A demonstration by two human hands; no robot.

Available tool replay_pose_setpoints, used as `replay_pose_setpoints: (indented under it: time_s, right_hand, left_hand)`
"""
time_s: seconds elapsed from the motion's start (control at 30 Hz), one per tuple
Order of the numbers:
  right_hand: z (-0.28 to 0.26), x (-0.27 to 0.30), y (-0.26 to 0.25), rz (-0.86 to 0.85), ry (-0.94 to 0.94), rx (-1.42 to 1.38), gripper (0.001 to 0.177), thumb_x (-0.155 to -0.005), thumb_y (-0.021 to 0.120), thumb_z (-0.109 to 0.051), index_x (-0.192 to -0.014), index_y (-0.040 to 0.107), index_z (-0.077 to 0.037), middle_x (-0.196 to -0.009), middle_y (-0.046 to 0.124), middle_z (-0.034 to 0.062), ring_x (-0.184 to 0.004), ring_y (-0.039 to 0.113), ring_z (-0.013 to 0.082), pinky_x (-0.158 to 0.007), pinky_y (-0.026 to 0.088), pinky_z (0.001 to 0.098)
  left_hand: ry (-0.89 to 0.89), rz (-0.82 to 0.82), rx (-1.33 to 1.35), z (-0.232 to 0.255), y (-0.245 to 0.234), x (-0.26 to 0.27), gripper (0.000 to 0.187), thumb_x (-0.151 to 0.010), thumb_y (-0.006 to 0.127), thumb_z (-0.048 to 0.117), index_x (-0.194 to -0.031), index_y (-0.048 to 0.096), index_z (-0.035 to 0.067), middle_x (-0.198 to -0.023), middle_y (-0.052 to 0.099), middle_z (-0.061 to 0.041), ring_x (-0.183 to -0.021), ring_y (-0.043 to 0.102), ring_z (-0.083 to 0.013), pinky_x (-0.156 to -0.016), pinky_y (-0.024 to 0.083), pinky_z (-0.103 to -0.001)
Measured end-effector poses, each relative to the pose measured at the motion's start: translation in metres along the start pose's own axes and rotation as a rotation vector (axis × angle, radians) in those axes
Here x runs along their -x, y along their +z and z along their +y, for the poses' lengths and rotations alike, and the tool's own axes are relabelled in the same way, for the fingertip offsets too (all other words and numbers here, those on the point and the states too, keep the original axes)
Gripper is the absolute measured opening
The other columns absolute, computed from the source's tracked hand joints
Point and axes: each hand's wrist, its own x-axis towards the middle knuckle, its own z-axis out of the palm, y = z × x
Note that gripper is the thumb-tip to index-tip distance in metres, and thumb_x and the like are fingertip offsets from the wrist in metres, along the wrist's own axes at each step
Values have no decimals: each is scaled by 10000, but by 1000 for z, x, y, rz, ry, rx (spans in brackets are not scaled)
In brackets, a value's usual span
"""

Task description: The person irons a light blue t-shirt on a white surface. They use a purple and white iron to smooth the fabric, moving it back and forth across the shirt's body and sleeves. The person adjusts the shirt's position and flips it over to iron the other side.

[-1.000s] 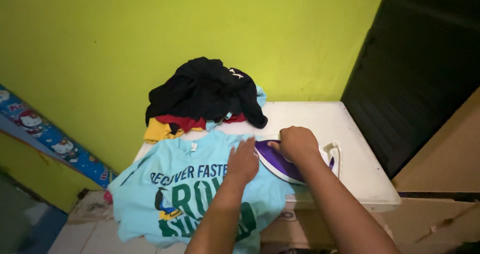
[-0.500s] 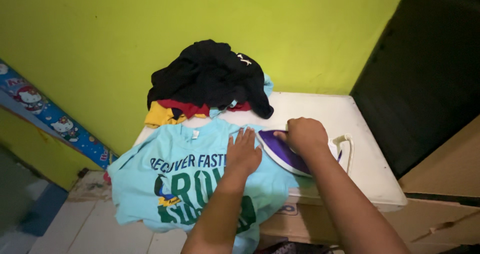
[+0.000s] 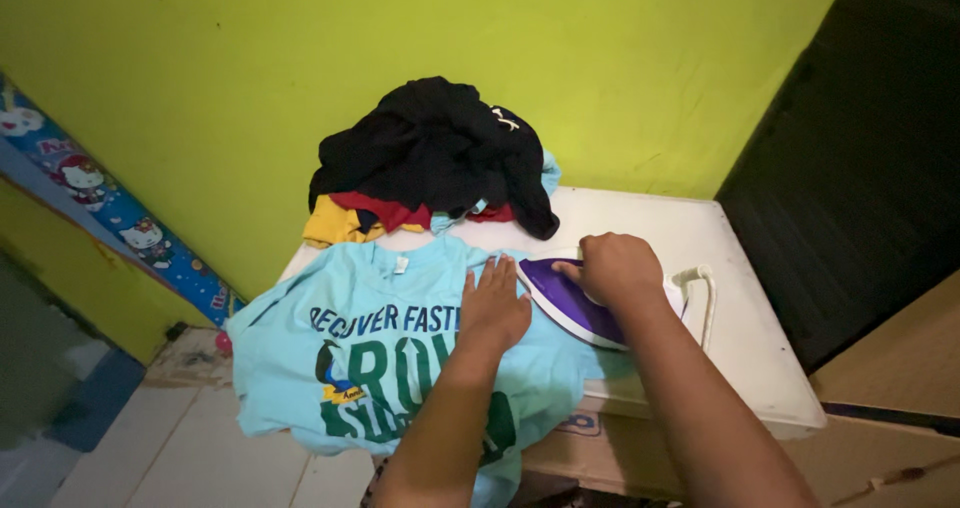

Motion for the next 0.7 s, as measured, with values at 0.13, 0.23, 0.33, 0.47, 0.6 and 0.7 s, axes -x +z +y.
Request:
replay_pose_setpoints:
  time_s: [0.13, 0.23, 0.33, 0.47, 0.6, 0.7]
  right_hand:
    - [-1, -2, 2, -9, 42, -15, 569, -876, 656, -651, -918, 774, -96, -882, 757, 147, -852, 738, 331, -764, 584, 458]
    - [-1, -4, -2, -49, 25, -25, 578, -864, 659, -661, -925, 767, -96, -883, 755, 145, -852, 733, 334, -760, 583, 462]
    - [-2, -5, -3, -21, 45, -37, 564, -866, 662, -649, -915, 770, -98, -882, 757, 143, -850, 734, 338, -752, 586, 462]
    - [1, -4, -1, 23, -45, -38, 581, -851, 666, -667, -895, 768, -97, -862, 759, 136, -839, 737, 330, -768, 581, 455]
    - [0, -8, 0, 13, 18, -53, 584, -846, 671, -670, -881, 765, -94, -855, 750, 142, -833, 730, 340, -744, 582, 468]
    - [4, -7, 4, 56, -50, -58, 577, -839, 672, -666, -874, 760, -97, -840, 749, 138, -817, 730, 339, -746, 578, 469]
  left_hand:
    - [16, -8, -5, -1, -1, 1, 683, -1033, 363, 388, -1613, 204, 63, -1710, 164, -46, -1576, 116, -221, -1262, 57, -482]
    - [-5, -13, 11, 0, 1, 1, 694, -1025, 375, 391, -1613, 199, 68, -1709, 160, -48, -1575, 117, -217, -1259, 65, -471]
    - [-14, -5, 40, -1, 4, -4, 725, -1018, 393, 402, -1614, 180, 47, -1706, 149, -73, -1574, 114, -219, -1253, 74, -455]
    - [-3, 30, 49, -5, 10, -4, 736, -1021, 412, 403, -1604, 190, 12, -1707, 149, -122, -1577, 113, -248, -1254, 95, -428]
    - [-6, 1, 43, -3, 7, -3, 715, -1018, 414, 388, -1602, 197, 37, -1706, 157, -99, -1578, 112, -249, -1256, 94, -439]
    - [-14, 38, 80, -2, 5, 0, 737, -1008, 437, 384, -1611, 210, 27, -1700, 194, -101, -1577, 142, -240, -1261, 108, -431]
